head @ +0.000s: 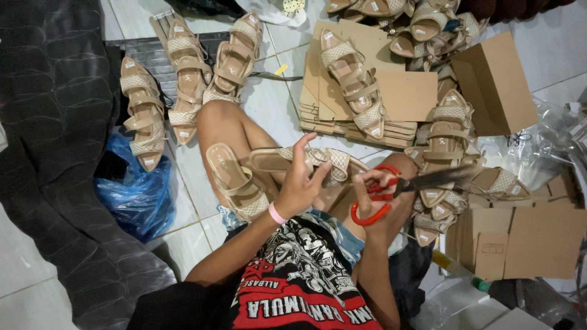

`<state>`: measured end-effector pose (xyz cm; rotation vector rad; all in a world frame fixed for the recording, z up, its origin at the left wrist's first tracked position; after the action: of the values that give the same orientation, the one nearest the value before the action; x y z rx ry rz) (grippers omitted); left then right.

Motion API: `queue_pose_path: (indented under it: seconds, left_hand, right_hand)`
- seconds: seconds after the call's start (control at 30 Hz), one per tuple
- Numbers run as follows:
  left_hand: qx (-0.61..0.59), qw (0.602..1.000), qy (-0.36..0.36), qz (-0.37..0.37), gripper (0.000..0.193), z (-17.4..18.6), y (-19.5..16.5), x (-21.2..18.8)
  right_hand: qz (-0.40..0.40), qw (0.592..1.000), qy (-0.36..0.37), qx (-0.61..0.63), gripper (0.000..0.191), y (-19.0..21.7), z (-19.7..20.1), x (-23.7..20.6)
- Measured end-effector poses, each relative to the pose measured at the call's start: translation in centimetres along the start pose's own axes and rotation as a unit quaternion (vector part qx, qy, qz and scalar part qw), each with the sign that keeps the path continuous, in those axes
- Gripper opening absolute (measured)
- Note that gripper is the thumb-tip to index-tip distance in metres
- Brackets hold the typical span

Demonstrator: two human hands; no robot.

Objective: The person sits on the floor surrounded by beige sandals and uses red-handled scissors to trim excess strap material from the heels of the shoes. They handle the sandals one at a time, cutting the straps and placing the finished shoes aside.

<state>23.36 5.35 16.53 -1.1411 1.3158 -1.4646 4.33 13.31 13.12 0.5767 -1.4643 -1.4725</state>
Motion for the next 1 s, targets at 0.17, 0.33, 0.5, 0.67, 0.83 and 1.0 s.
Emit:
queue_pose_path:
  seconds: [0.17, 0.33, 0.5, 0.67, 0.83, 1.0]
  left_hand:
    - [-0.040, 0.973, 0.029, 0.225, 0.060, 0.5, 1.0, 0.1]
    - [-0.002, 0.998, -0.034, 0.048, 0.055, 1.1, -0.7, 0.7]
    - [-0.069, 0.987, -0.025, 0.146, 0.058, 1.4, -0.2, 0.8]
    - [-0.041, 0.992, -0.015, 0.118, 0.059, 1.8, -1.2, 0.7]
    - [-0.019, 0.994, -0.003, 0.106, 0.062, 2.4, -2.1, 1.1]
    - [-0.065, 0.961, 0.072, 0.260, 0.069, 2.3, -1.6, 0.8]
  right_hand:
    - [-0.010, 0.994, 0.046, 0.095, 0.045, -2.0, -0.9, -0.3]
    - [-0.008, 0.993, 0.073, 0.095, 0.044, -3.4, -1.5, -0.1]
    - [-0.011, 0.990, 0.089, 0.109, 0.045, -2.4, -1.8, 0.1]
    - [-0.011, 0.990, 0.089, 0.107, 0.041, -0.6, -2.8, 0.6]
    - [-0.066, 0.993, 0.085, 0.052, 0.035, -0.2, -2.9, 0.7]
    - [-0.050, 0.995, 0.090, -0.001, 0.027, -0.1, -3.1, 0.4]
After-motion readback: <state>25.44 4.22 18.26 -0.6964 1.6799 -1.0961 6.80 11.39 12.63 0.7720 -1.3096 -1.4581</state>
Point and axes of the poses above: each hand's wrist, its own x-axis towards the middle knuckle, its own z-axis out of the back of the hand, y = z × x, the point moved 4 cm from there along x, towards the middle knuckle, and after that the axes turned 7 degrees about z, right-handed, at the moved point
